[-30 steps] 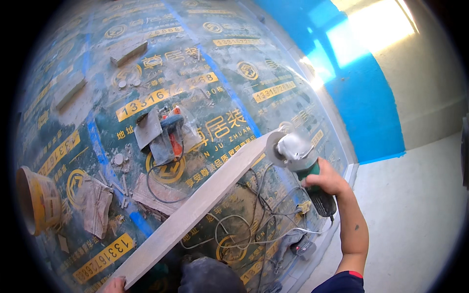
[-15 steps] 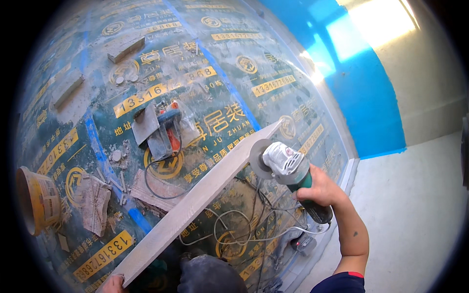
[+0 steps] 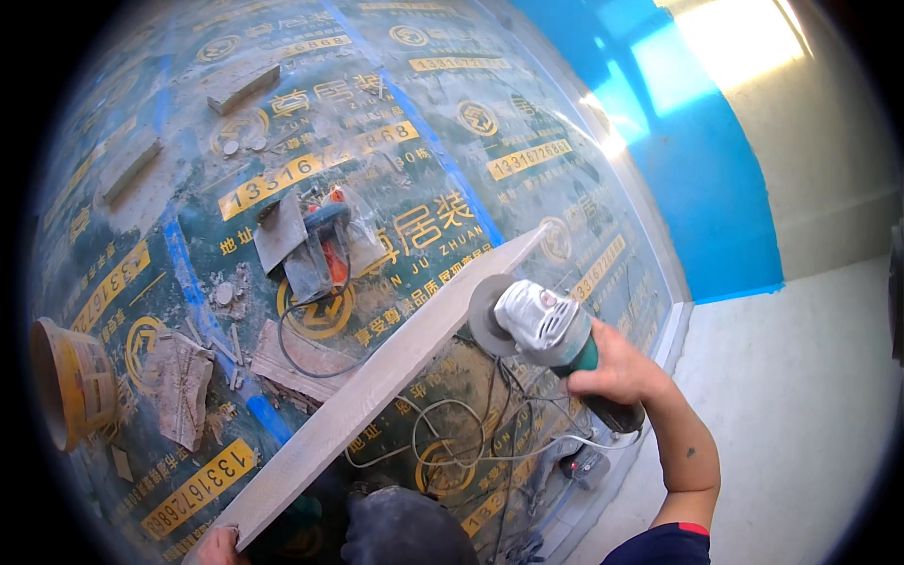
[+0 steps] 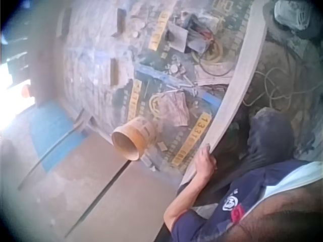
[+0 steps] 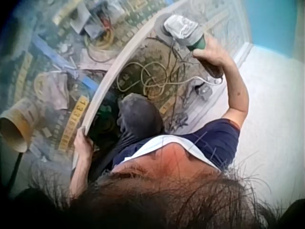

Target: The person uses a vacuum lifter to position a tile against a wall, then moves a long tile to the floor and cuts it using an angle grinder.

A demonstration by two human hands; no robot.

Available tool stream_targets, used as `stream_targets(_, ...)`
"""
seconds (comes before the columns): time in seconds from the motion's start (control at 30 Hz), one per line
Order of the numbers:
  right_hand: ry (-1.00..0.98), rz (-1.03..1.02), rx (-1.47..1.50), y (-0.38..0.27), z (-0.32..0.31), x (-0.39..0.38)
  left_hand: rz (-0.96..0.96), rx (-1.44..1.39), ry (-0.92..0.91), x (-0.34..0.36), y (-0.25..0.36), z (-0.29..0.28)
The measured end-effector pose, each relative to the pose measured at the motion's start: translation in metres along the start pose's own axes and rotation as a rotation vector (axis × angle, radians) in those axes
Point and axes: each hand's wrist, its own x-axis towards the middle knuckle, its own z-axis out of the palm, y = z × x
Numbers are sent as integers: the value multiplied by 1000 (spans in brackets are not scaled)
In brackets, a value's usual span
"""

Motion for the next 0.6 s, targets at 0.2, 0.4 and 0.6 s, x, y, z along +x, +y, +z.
stream_targets(0.2,81,157,79,11,-32,13,2,-19,8,1,1,0)
stream_targets(0.4,4,153,-83,3,-12,0,-6,-24,12,2,1,1)
stream_targets(0.6,62,37,-42,4,-11,5,-9,-15,11,3,3,-3)
